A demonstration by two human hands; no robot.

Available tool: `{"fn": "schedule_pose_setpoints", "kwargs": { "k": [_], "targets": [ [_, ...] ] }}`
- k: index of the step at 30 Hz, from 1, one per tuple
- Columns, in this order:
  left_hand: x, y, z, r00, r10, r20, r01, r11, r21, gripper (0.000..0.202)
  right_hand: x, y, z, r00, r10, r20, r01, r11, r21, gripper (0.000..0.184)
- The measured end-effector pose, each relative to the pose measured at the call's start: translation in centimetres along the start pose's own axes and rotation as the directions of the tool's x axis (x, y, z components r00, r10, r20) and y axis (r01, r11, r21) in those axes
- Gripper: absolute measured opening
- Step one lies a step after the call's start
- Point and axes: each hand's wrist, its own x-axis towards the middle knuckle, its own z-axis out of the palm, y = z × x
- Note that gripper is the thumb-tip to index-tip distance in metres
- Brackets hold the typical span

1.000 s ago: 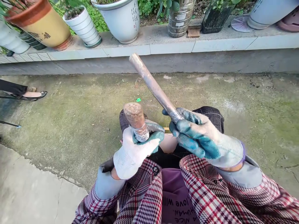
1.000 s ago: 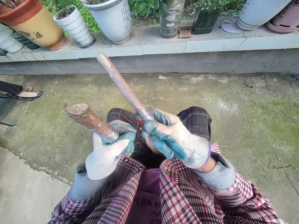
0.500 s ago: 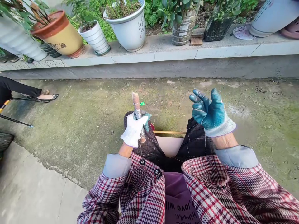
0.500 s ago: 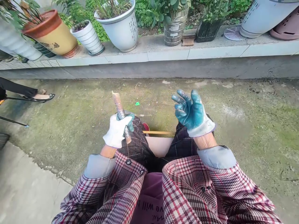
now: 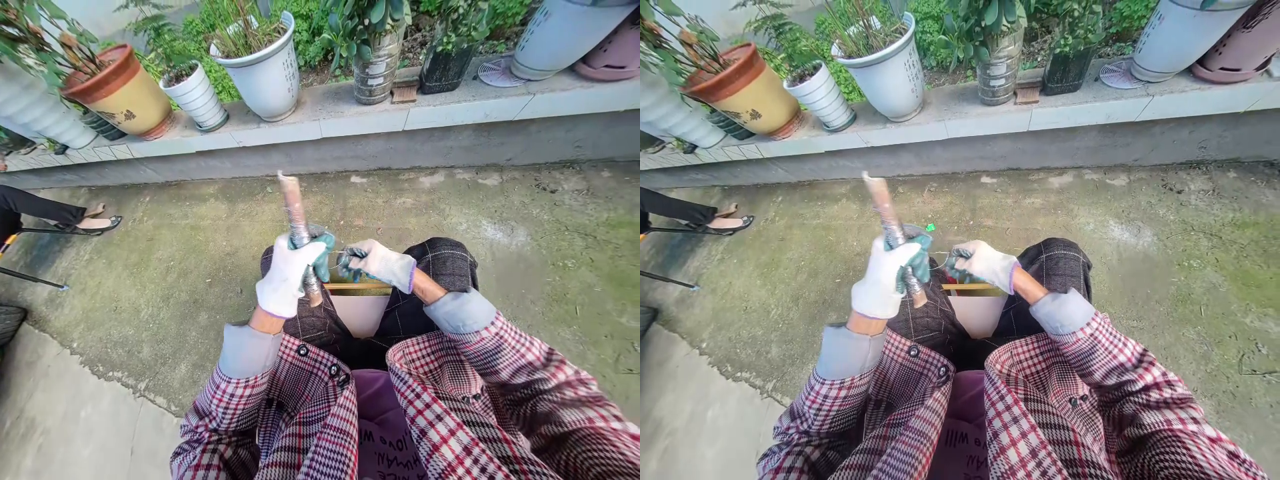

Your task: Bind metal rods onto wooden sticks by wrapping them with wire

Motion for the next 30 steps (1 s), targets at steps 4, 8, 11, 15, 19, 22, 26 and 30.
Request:
{"fn": "schedule_pose_setpoints", "kwargs": {
  "k": [4, 8, 11, 15, 19, 22, 26, 30],
  "targets": [
    [0.1, 0.6, -1.9, 0.99, 0.083, -0.112, -0.089, 0.995, -0.054, 0.021, 0.3, -1.1, -3.4, 0.986, -0.054, -0.156, 0.075, 0.989, 0.13, 0.028],
    [-0.2, -1.6, -1.8, 0.997, -0.019, -0.07, 0.018, 1.0, -0.024, 0.023, 0.1, -2.6, -4.8, 0.966, 0.077, -0.246, -0.08, 0.997, -0.002, 0.028],
    [-0.4, -2.8, -0.7, 0.997, -0.081, -0.01, 0.082, 0.995, 0.05, 0.023, -0.2, -4.3, -4.4, 0.941, -0.006, -0.338, -0.02, 0.997, -0.071, 0.026],
    [-0.5, -2.6, -0.5, 0.999, -0.052, -0.003, 0.052, 0.998, 0.035, 0.022, -0.1, -6.5, -4.3, 0.945, -0.047, -0.323, -0.003, 0.988, -0.152, 0.016],
    [-0.5, -2.2, -1.2, 0.998, -0.045, -0.044, 0.045, 0.999, -0.006, 0.021, 0.3, -6.7, -5.2, 0.941, -0.095, -0.326, 0.015, 0.971, -0.24, 0.01],
    [-0.6, -1.8, -1.5, 0.998, -0.033, -0.052, 0.032, 0.999, -0.029, 0.019, 0.7, -6.0, -5.9, 0.933, -0.112, -0.342, 0.028, 0.97, -0.242, 0.007],
    [-0.9, -1.2, -2.2, 0.996, 0.011, -0.083, -0.015, 0.999, -0.048, 0.018, 1.0, -5.0, -6.0, 0.939, -0.055, -0.339, -0.033, 0.968, -0.249, 0.007],
    [-0.8, -0.9, -3.5, 0.987, 0.065, -0.148, -0.081, 0.991, -0.11, 0.02, 1.6, -3.8, -6.2, 0.931, -0.064, -0.36, -0.036, 0.964, -0.264, 0.009]
  ]
}}
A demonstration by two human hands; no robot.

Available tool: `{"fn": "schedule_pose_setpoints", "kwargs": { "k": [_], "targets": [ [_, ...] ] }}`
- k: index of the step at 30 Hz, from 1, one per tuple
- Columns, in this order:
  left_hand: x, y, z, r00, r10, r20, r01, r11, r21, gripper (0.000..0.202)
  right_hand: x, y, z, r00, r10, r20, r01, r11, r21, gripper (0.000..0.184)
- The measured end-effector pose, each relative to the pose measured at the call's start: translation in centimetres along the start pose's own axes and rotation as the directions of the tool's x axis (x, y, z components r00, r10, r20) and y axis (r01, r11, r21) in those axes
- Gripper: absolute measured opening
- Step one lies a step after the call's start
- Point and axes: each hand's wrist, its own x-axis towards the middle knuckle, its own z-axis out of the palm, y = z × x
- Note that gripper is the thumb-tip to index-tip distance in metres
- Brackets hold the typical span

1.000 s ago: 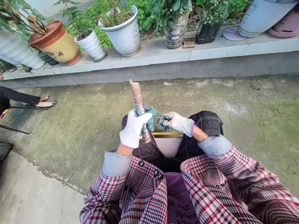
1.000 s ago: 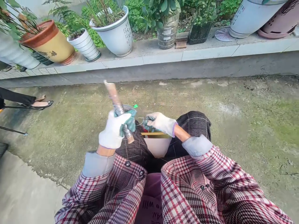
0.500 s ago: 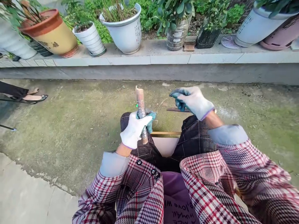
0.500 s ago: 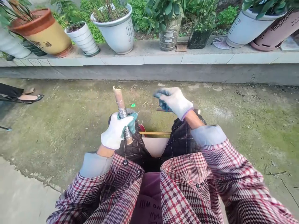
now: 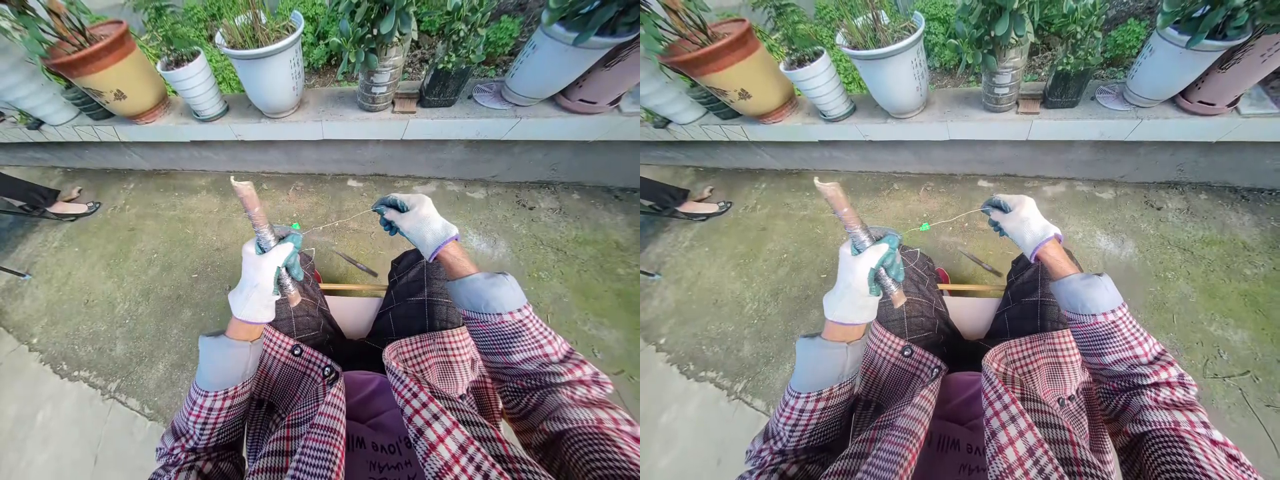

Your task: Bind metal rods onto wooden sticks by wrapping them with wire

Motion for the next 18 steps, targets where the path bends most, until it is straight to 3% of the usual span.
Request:
{"fn": "schedule_pose_setpoints", "kwargs": {
  "k": [5, 9, 12, 15, 16, 18],
  "targets": [
    [0.1, 0.6, -0.9, 0.997, 0.023, -0.076, -0.024, 1.0, -0.003, 0.019, 1.8, 1.5, -1.2, 0.999, 0.0, -0.032, -0.005, 0.99, -0.137, 0.004],
    [0.1, 2.8, -2.7, 0.987, 0.122, -0.105, -0.137, 0.979, -0.15, 0.015, 3.3, 2.4, -3.3, 0.994, -0.054, -0.1, 0.034, 0.98, -0.196, 0.009],
    [0.3, 4.8, -5.7, 0.978, 0.166, -0.126, -0.195, 0.941, -0.276, 0.02, 4.2, 3.2, -4.7, 0.992, -0.013, -0.124, -0.013, 0.977, -0.212, 0.015],
    [0.5, 6.1, -9.8, 0.967, 0.189, -0.172, -0.243, 0.888, -0.391, 0.027, 4.7, 4.4, -6.1, 0.989, 0.04, -0.141, -0.077, 0.96, -0.268, 0.023],
    [0.4, 6.3, -11.2, 0.948, 0.21, -0.239, -0.288, 0.884, -0.367, 0.026, 4.7, 4.9, -6.6, 0.986, 0.059, -0.153, -0.098, 0.959, -0.266, 0.024],
    [0.4, 6.3, -14.0, 0.939, 0.172, -0.297, -0.247, 0.939, -0.239, 0.027, 4.7, 5.9, -7.7, 0.981, 0.068, -0.182, -0.111, 0.965, -0.238, 0.024]
  ]
}}
